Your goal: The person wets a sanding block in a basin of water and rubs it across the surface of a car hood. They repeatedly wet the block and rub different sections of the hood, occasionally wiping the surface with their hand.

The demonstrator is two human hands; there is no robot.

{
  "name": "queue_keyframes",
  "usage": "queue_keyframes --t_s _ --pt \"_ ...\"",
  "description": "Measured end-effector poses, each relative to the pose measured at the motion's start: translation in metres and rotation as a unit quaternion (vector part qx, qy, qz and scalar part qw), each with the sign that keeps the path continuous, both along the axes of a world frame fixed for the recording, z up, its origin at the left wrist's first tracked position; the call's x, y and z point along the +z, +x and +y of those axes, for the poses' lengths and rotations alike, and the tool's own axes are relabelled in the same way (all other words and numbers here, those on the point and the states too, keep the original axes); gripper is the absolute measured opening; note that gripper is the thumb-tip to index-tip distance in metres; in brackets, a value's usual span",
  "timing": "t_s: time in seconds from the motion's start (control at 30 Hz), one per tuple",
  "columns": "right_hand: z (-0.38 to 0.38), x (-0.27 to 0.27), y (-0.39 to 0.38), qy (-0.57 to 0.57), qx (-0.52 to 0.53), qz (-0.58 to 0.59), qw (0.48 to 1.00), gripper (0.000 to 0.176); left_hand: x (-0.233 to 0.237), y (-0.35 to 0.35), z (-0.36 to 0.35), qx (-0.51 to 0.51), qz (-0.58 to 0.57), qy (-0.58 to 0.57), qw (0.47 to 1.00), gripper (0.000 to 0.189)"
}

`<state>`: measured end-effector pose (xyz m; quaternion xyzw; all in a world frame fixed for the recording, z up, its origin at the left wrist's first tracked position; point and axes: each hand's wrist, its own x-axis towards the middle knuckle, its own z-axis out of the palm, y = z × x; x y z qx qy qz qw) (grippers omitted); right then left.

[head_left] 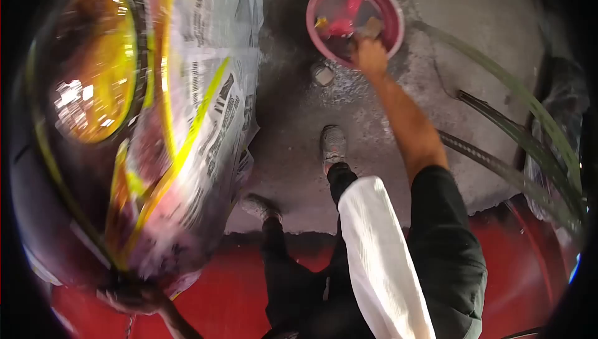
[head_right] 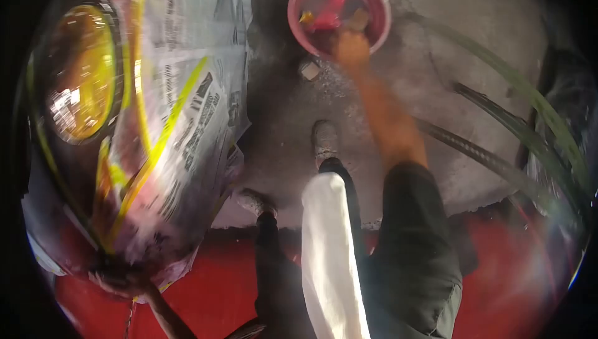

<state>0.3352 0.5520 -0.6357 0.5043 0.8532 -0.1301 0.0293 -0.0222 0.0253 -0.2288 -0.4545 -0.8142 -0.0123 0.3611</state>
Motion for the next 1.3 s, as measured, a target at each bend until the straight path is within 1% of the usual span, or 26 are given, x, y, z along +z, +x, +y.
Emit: queue_keyframes --t_s 0.03,0.07,0.1,0.13,0.2,0.23,0.27,0.3,0.33,0.37,0.43,0.5,0.57,0.6,0.67,0.77,0.83,0.9,0.97,1.03,1.13,1.17,1.2,1.23,1.27,1.3 --pt "0.026 -0.013 -0.004 -0.041 -0.007 -0.089 0.995 0.027 0.002 -0.004 -0.008 -0.060 -0.025 -0.028 0.997 0.038" --pt "0.017 -0.045 -0.019 0.008 0.016 -0.067 0.998 0.014 0.018 -0.004 -0.013 -0.084 -0.034 -0.061 0.994 0.038" --pt "0.028 -0.070 -0.018 -0.029 -0.004 -0.100 0.995 0.018 0.032 -0.004 -0.019 -0.107 -0.044 -0.094 0.989 0.038" --pt "0.032 -0.076 -0.022 -0.074 -0.018 -0.081 0.994 0.024 0.034 0.002 -0.020 -0.061 -0.095 -0.038 0.993 0.040" --pt "0.032 -0.113 -0.025 -0.057 0.001 -0.085 0.995 0.026 0.031 0.006 -0.019 -0.008 -0.138 0.019 0.990 0.042" --pt "0.034 -0.130 -0.022 -0.032 0.008 -0.092 0.995 0.029 0.028 0.006 -0.017 -0.022 -0.121 0.007 0.992 0.043" --pt "0.039 -0.144 -0.022 -0.094 0.004 -0.136 0.986 0.031 0.029 0.005 -0.016 -0.037 -0.105 -0.006 0.994 0.045" --pt "0.035 -0.131 -0.030 -0.097 0.007 -0.139 0.986 0.031 0.030 0.003 -0.017 -0.054 -0.088 -0.017 0.995 0.047" --pt "0.036 -0.115 -0.035 -0.144 -0.016 -0.124 0.982 0.033 0.038 -0.007 -0.037 -0.023 -0.031 -0.046 0.998 0.046" --pt "0.029 -0.090 -0.042 -0.191 -0.039 -0.108 0.975 0.035 0.036 -0.005 -0.039 -0.019 -0.035 -0.047 0.998 0.046" --pt "0.000 -0.036 -0.040 -0.179 -0.105 0.058 0.976 0.034 0.039 -0.003 -0.042 0.076 0.016 -0.038 0.996 0.046" --pt "-0.037 -0.004 -0.025 -0.124 -0.149 0.205 0.960 0.029 0.026 -0.002 -0.027 0.041 0.018 -0.044 0.998 0.045" --pt "-0.080 0.013 -0.015 -0.020 -0.049 0.243 0.969 0.030 0.017 0.002 -0.006 0.000 0.019 -0.052 0.998 0.044" --pt "-0.102 0.013 -0.010 -0.021 -0.047 0.241 0.969 0.030 0.017 0.003 -0.002 -0.007 0.019 -0.053 0.998 0.043" --pt "-0.131 0.003 -0.003 0.001 0.081 0.231 0.970 0.032 0.019 0.005 -0.001 -0.021 0.017 -0.055 0.998 0.042" --pt "-0.142 -0.031 -0.002 -0.002 0.157 0.198 0.967 0.035 0.028 0.006 -0.007 -0.025 0.030 -0.066 0.997 0.040" --pt "-0.145 -0.073 0.005 0.007 0.159 0.202 0.966 0.037 0.032 0.005 -0.013 -0.005 0.058 -0.087 0.994 0.037" --pt "-0.153 -0.095 0.009 0.006 0.124 0.229 0.966 0.038 0.032 0.001 -0.016 -0.011 0.057 -0.076 0.995 0.039" --pt "-0.162 -0.088 0.013 -0.005 0.104 0.228 0.968 0.036 0.032 0.001 -0.009 -0.014 0.046 -0.062 0.997 0.040" --pt "-0.168 -0.082 -0.009 0.026 -0.043 0.191 0.980 0.022 0.024 0.008 0.004 -0.018 0.049 -0.093 0.994 0.041" --pt "-0.176 -0.111 -0.007 0.070 -0.075 0.073 0.992 0.026 0.022 0.013 0.011 -0.021 0.016 -0.111 0.993 0.034" --pt "-0.164 -0.106 -0.020 -0.092 -0.209 -0.055 0.972 0.036 0.024 0.011 0.008 -0.014 -0.012 -0.111 0.994 0.030" --pt "-0.149 -0.096 -0.018 -0.137 -0.142 -0.095 0.976 0.042 0.028 0.009 0.002 -0.010 -0.044 -0.126 0.991 0.026" --pt "-0.137 -0.079 -0.027 -0.189 -0.178 -0.140 0.955 0.041 0.011 0.017 0.013 0.011 -0.005 -0.024 1.000 0.017" --pt "-0.136 -0.041 -0.035 -0.224 -0.227 -0.110 0.941 0.042 0.016 0.020 0.009 0.013 -0.028 -0.073 0.997 0.015" --pt "-0.136 -0.043 -0.017 -0.206 -0.206 -0.045 0.955 0.043 0.013 0.015 0.017 -0.036 -0.024 -0.032 0.999 0.024"
